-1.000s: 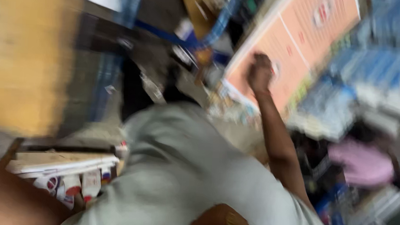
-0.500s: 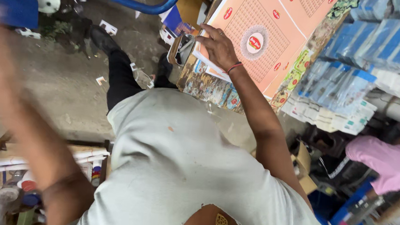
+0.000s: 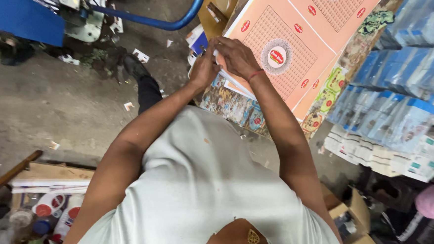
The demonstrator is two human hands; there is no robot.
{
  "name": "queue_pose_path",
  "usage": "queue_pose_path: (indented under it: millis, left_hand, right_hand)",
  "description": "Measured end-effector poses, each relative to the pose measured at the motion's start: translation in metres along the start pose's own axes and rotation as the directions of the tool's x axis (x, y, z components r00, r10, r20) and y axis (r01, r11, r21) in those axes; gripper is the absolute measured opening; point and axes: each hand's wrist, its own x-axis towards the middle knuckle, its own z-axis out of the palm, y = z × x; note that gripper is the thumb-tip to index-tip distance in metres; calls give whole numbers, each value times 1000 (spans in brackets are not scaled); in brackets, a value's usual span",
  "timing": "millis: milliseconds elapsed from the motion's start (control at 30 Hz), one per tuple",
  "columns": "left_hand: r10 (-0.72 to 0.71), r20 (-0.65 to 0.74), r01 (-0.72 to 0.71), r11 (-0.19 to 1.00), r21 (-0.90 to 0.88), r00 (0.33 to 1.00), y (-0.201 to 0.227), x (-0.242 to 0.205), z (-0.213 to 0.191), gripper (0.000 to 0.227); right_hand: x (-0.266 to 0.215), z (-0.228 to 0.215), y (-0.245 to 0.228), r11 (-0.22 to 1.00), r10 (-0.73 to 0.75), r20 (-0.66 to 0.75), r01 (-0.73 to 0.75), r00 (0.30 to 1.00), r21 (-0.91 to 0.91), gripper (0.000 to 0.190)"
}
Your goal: The person repeatedly picks up flat printed cardboard sheets, places them into a blue machine, and removes them after processing. The person handles the sheets one at a time and stacks the processed sheets on a nearby surface.
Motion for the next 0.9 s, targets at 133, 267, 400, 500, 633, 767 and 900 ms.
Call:
queue_pose_path:
  millis: [133,267,400,500,633,767,900]
  left_hand:
    - [52,-114,-66,990,-122,992,7,7,-24,98]
    - [183,-191,-181,983,28,964,-12,-20,-54,52]
    - [46,-79,-45,999,5,996,-28,-51,-110,29]
    - [-1,-93,-5,998,-67,996,-19,-76,-111,27]
    - [7,-108,-19,994,-107,994,3,-90,-91,22]
    - [108,-18,-110,985,-132,994,14,-78,-94,23]
    - [102,-34,-104,992,-68,994,15,-88,-107,22]
  right_hand:
    - [-68,1,19,834,460,-168,-359,872,418,38]
    - [-195,-14,58,753,596,-255,-641,761,-152,30]
    - [-249,8,66,562,762,-158,-763,628,-319,24]
    - [-175,45,77,709,560,-21,-492,828,-505,22]
    - [-25,48,85,852,416,-85,-421,905,-312,17]
    - [37,15,48,966,188,1,-185,982,-183,16]
    - [28,11,13,984,-123,54,129,991,-126,34]
